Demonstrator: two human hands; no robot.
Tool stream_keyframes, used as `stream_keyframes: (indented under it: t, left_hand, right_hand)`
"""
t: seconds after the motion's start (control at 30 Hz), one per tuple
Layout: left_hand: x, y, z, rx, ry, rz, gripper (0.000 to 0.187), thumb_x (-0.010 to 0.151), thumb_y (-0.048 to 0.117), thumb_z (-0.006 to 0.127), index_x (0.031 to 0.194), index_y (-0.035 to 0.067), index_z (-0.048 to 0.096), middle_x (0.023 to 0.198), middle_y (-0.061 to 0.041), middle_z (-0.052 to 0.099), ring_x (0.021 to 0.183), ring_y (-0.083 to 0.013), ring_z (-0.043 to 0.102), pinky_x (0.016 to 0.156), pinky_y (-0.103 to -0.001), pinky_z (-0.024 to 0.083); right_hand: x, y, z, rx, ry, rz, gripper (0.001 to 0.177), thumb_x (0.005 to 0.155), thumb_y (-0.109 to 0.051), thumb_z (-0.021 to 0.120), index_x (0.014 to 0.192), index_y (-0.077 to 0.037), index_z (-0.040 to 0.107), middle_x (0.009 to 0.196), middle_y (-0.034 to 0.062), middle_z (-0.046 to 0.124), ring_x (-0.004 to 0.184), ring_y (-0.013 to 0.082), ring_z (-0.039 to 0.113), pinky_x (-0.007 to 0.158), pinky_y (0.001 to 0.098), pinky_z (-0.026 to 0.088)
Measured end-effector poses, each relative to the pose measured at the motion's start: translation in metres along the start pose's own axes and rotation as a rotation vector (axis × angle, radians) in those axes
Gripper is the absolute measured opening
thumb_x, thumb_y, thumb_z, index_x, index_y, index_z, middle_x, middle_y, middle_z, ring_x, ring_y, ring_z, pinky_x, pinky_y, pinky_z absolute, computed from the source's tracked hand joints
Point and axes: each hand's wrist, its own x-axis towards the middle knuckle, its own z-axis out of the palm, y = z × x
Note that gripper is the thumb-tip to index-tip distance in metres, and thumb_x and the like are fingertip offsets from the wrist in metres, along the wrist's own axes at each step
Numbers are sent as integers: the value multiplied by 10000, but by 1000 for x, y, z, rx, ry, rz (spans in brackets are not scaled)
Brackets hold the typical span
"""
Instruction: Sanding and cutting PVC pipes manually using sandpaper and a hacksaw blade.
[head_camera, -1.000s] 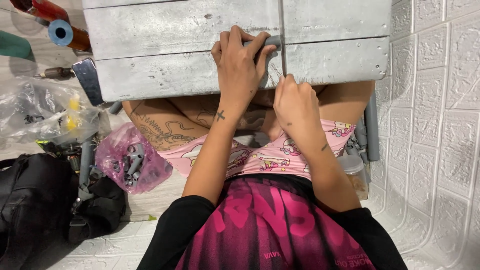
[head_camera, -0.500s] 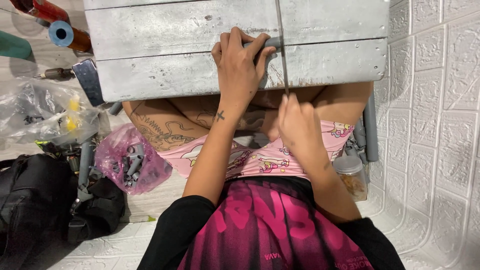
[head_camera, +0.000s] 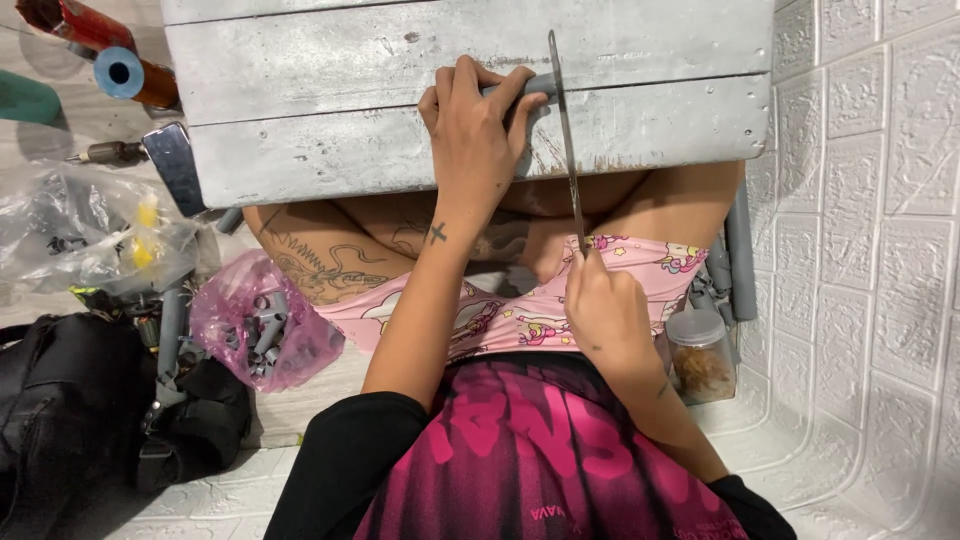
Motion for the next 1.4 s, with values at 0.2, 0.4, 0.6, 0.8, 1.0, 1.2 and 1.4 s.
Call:
stream_keyframes:
  t: [0.2, 0.4, 0.6, 0.8, 1.0, 1.2, 1.4]
  left_hand:
    - [-1, -3, 2, 16, -9, 2, 229, 1024, 427, 561, 1042, 255, 710, 945, -32, 490, 894, -252, 478, 857, -408, 338]
    - [-2, -2, 2, 19, -8, -6, 210, 1019, 427, 567, 1049, 267, 700, 958, -30, 495, 908, -252, 490, 862, -408, 339]
    - [-2, -3, 2, -1, -11, 8, 209, 1025, 416, 573, 1059, 259, 705, 954, -32, 485, 901, -251, 482, 859, -408, 339]
    - [-3, -5, 5, -3, 7, 14, 227, 1024, 423, 561, 1047, 250, 706, 951, -34, 486, 892, -251, 479, 856, -409, 334]
    - [-2, -4, 6, -15, -1, 15, 229, 1025, 409, 570, 1066, 239, 718, 965, -44, 499, 908, -258, 483, 858, -425, 334]
    - [-2, -4, 5, 12, 20, 17, 154, 1011, 387, 620, 1032, 251, 688, 944, -36, 489, 890, -254, 475, 836, -408, 333]
    - [-2, -5, 4, 0, 8, 15, 184, 1018, 402, 593, 1038, 253, 699, 947, -31, 484, 893, -247, 472, 849, -405, 324]
  right_hand:
    - [67, -26, -12, 81, 31, -38, 331, 1120, -222, 406, 1026, 33, 595, 665, 286, 604, 604, 531, 615, 550, 614, 475]
    - [76, -29, -12, 26, 100, -84, 360, 1120, -219, 421, 948, 42, 600, 684, 317, 622, 623, 577, 619, 557, 647, 479]
    - [4, -4, 2, -48, -2, -19, 326, 1104, -291, 438, 1027, -17, 597, 683, 341, 617, 667, 618, 602, 609, 693, 450]
    - [46, -20, -9, 18, -3, -40, 363, 1124, -253, 400, 980, 19, 594, 710, 333, 635, 675, 579, 635, 608, 659, 486]
    - [59, -21, -8, 32, 7, -33, 382, 1118, -258, 388, 962, 24, 593, 709, 355, 637, 697, 615, 619, 642, 674, 472]
    - [-3, -1, 1, -16, -50, -19, 361, 1102, -292, 432, 1021, 12, 608, 704, 372, 615, 700, 621, 607, 646, 677, 455]
    - [46, -17, -17, 64, -21, -18, 405, 1126, -269, 399, 947, 30, 605, 732, 362, 618, 705, 597, 605, 655, 645, 459]
